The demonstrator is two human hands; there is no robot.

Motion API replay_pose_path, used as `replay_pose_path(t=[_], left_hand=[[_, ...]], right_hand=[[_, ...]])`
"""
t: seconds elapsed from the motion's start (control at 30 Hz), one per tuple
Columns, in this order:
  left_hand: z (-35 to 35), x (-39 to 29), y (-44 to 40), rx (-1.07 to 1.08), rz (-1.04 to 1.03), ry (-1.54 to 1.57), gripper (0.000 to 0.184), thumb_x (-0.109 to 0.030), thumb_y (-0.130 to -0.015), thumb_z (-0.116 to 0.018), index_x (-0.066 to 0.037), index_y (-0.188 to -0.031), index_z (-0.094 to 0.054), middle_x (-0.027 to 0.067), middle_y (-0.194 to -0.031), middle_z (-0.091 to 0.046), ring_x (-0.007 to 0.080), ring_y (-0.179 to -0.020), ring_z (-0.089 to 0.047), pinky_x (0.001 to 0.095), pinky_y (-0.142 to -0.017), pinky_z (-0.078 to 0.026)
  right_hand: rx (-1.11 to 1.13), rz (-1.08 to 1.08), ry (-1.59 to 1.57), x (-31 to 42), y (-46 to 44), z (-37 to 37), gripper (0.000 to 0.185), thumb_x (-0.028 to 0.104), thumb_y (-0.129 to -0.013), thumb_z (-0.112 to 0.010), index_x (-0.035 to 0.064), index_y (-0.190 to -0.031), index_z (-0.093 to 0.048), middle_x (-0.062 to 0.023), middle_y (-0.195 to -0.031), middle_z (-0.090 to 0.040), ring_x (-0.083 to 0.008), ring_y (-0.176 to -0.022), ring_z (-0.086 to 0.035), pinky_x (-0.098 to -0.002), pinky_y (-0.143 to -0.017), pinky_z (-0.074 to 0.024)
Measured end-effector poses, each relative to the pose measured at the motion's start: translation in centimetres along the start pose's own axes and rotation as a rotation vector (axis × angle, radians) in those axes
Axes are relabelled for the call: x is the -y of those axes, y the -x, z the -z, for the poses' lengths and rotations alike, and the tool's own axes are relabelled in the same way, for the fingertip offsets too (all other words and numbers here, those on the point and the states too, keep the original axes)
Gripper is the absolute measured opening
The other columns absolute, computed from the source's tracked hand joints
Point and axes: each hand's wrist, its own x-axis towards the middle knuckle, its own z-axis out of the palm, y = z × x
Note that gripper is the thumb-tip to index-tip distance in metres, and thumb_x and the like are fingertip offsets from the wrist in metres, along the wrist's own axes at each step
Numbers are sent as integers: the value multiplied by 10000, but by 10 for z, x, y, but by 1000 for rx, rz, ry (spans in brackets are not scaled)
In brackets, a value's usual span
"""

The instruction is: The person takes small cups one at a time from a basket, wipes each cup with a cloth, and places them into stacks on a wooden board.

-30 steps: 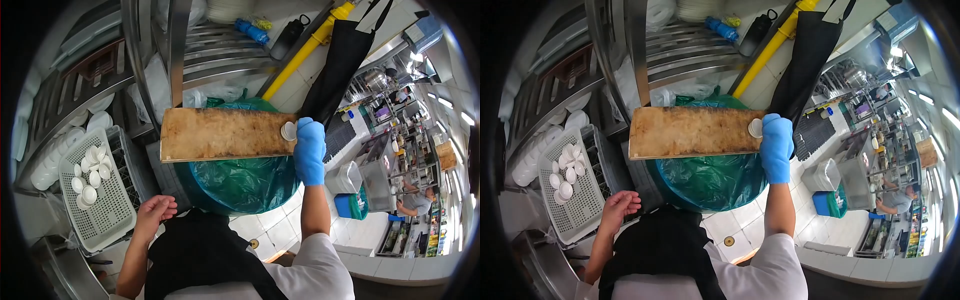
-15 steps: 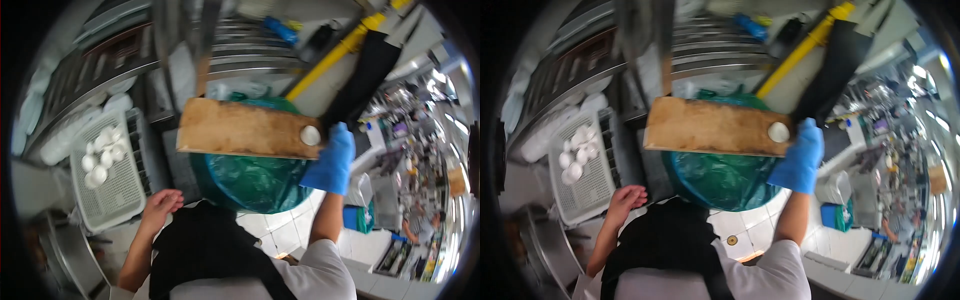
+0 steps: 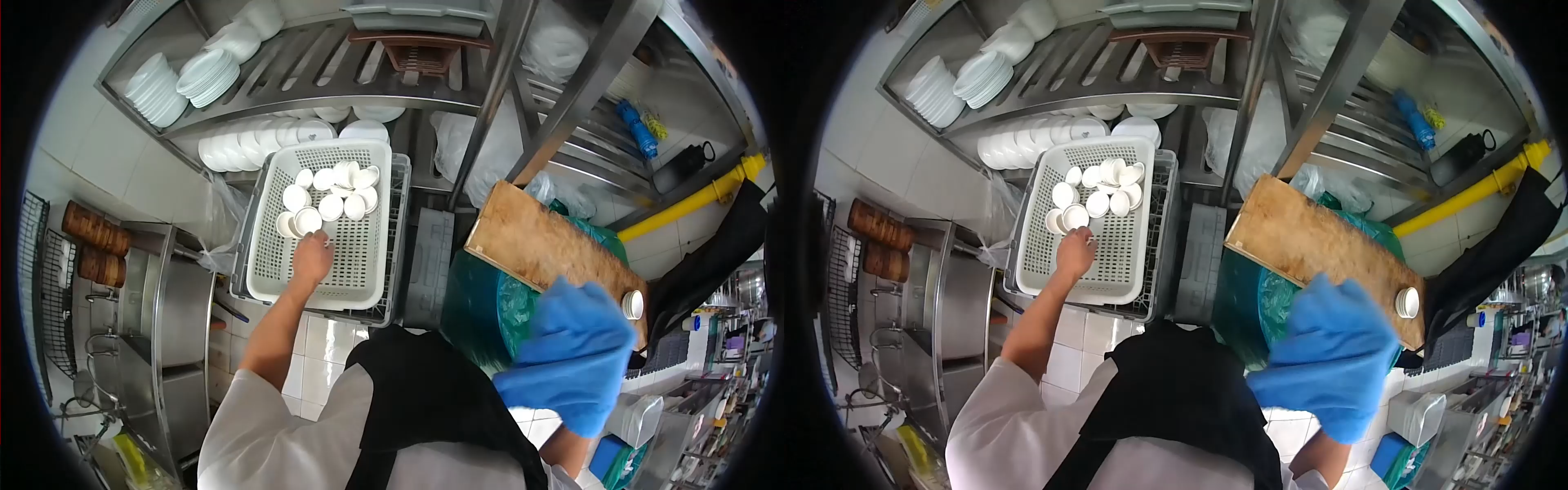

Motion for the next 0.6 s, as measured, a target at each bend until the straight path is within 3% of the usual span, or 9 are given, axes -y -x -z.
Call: replay_pose_path(t=[0.13,0.27,0.43,0.6], left_hand=[[-17,32,-33,3,21,-215,285,-203,-835,-677,-25,-1056,-656,194,-1068,-641,349,-980,-636,425,-836,-526],[-25,31,-51,-52,-25,-407,288,-244,-823,-687,-42,-1028,-665,146,-1092,-644,297,-1062,-605,411,-895,-494],[-32,39,-65,-13,-38,-495,249,-234,-832,-648,-53,-1000,-670,115,-1086,-653,278,-1059,-616,417,-910,-479],[-32,44,-57,16,-52,-388,199,-176,-833,-614,-55,-980,-674,129,-1000,-679,297,-916,-679,415,-814,-526]], right_hand=[[311,270,196,42,5,-48,107,108,-752,-631,148,-820,-559,-41,-775,-503,-205,-728,-524,-301,-648,-468],[461,408,374,64,13,-79,121,119,-724,-642,180,-758,-543,-21,-726,-466,-196,-684,-496,-296,-609,-457],[520,407,337,62,21,-92,125,146,-714,-648,205,-706,-538,1,-697,-448,-190,-659,-483,-297,-574,-448],[504,267,117,60,27,-95,112,150,-723,-649,200,-729,-548,1,-711,-465,-194,-669,-492,-301,-583,-445]])
